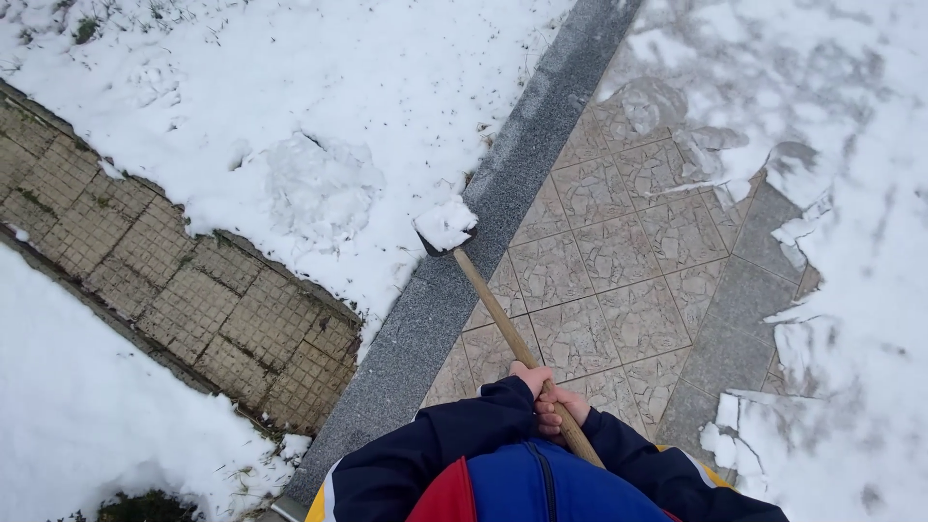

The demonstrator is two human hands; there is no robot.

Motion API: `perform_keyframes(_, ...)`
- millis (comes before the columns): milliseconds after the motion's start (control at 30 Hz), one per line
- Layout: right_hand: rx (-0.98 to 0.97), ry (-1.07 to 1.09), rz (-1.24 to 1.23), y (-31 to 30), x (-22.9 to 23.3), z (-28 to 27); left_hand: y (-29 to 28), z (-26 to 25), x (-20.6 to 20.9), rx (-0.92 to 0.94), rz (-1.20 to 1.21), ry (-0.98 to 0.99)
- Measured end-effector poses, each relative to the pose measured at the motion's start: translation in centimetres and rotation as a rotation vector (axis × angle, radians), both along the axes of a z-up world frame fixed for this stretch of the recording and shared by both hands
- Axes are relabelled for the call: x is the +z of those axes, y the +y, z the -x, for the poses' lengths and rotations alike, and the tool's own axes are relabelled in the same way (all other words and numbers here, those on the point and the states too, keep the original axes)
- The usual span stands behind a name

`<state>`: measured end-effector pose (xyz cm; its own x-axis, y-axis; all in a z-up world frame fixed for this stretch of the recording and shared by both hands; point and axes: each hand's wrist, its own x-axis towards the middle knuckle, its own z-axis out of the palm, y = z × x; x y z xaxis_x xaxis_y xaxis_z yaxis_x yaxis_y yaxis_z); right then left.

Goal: The person clears snow from a tiled balcony and walkway using a shovel, pushing the snow over the edge of the balcony and off the path.

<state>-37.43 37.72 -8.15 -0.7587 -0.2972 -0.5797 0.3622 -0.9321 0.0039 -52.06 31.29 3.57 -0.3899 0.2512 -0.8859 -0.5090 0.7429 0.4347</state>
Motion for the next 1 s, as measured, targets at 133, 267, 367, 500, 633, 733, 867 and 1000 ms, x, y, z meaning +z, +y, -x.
perform_keyframes(133, 0.143, -0.002, 0.0, 5.7, 0.3, 4.2, 4.4, 2.6, -5.0, 0.177, -0.071, 0.055)
perform_keyframes(267, 0.252, -0.057, 0.003, 9.4, 0.1, 8.2, 6.8, 6.4, -3.9, 0.178, -0.025, 0.006)
perform_keyframes(367, 0.333, -0.071, 0.029, 11.2, 0.0, 11.6, 7.6, 9.5, -3.0, 0.216, -0.008, -0.003)
perform_keyframes(500, 0.418, -0.114, -0.029, 12.7, 0.5, 17.0, 8.1, 13.9, -2.2, 0.335, -0.029, -0.067)
perform_keyframes(633, 0.4, -0.072, -0.024, 12.2, 0.0, 23.3, 7.8, 19.5, -5.7, 0.404, -0.017, -0.032)
perform_keyframes(733, 0.35, -0.067, -0.023, 11.5, 0.4, 29.3, 7.2, 25.3, -6.5, 0.431, -0.017, -0.088)
perform_keyframes(867, 0.332, -0.116, -0.072, 9.8, 1.4, 38.1, 5.9, 33.5, -6.3, 0.519, -0.044, -0.055)
perform_keyframes(1000, 0.482, -0.166, -0.185, 8.7, 3.3, 47.3, 5.1, 42.2, -6.7, 0.884, -0.287, -0.228)
